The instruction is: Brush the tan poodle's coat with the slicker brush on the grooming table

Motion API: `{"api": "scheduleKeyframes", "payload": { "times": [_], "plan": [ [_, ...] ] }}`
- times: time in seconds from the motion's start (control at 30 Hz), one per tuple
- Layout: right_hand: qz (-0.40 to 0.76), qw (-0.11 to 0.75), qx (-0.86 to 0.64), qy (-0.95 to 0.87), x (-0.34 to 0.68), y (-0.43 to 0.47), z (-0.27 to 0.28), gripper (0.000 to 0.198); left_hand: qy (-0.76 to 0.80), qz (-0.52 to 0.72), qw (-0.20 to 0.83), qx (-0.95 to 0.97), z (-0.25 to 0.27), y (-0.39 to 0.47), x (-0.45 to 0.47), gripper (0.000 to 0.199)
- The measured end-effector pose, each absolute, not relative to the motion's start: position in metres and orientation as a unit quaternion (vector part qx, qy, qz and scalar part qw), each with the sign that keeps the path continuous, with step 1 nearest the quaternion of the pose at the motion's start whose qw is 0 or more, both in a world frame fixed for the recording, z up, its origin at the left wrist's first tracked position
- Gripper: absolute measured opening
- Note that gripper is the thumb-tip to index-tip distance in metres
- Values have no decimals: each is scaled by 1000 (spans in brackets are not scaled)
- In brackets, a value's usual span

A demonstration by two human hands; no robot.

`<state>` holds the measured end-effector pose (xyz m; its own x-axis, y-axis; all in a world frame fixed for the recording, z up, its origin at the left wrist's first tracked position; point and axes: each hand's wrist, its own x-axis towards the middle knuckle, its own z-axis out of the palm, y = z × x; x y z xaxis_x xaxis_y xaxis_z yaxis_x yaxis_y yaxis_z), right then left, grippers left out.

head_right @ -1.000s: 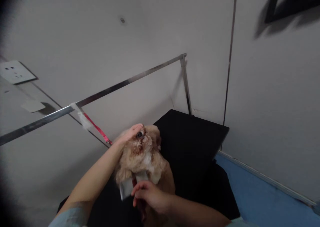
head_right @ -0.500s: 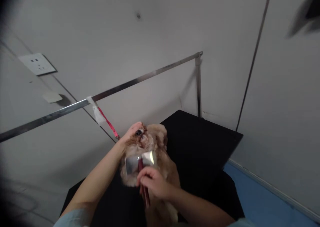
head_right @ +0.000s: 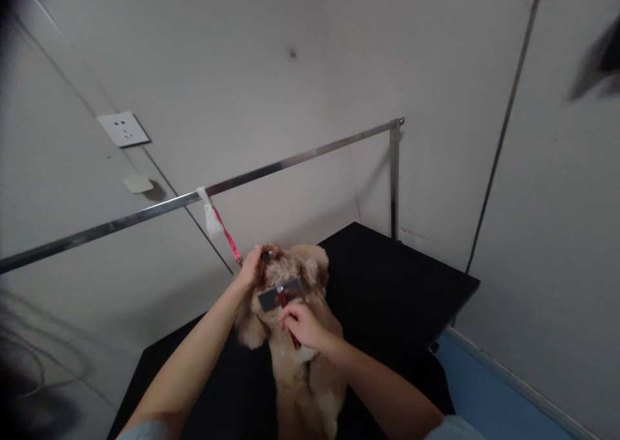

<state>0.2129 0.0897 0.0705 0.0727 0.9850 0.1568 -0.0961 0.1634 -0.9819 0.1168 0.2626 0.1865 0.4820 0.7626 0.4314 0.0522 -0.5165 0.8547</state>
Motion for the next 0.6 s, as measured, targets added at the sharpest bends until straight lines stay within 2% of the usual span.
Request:
{"api": "scheduleKeyframes", "payload": {
  "times": [0.1, 0.17, 0.23, 0.27, 0.33, 0.4, 0.5, 0.6],
  "plan": [
    [572, 481, -475, -465, 198, 69, 23, 4, 272, 463, 316, 782, 166, 257, 96, 70],
    [619, 433, -468, -460, 196, 55, 13, 6, 311, 464, 271, 784, 155, 253, 89, 75],
    [607, 438, -448, -488, 206, 56, 27, 12, 371, 470, 225, 769, 149, 248, 88, 72],
    [578, 468, -439, -504, 215, 64, 37, 13, 393, 478, 211, 757, 148, 247, 90, 68],
    [528, 500, -448, -520, 231, 83, 52, 12, 415, 504, 208, 728, 149, 246, 94, 59],
    [520, 492, -488, -498, 240, 93, 48, 10, 422, 527, 225, 702, 151, 250, 95, 55],
    [562, 415, -533, -477, 239, 74, 20, 10, 421, 549, 236, 682, 151, 257, 90, 54],
    [600, 348, -503, -516, 239, 57, 13, 15, 415, 569, 241, 668, 149, 262, 83, 54]
  ]
}}
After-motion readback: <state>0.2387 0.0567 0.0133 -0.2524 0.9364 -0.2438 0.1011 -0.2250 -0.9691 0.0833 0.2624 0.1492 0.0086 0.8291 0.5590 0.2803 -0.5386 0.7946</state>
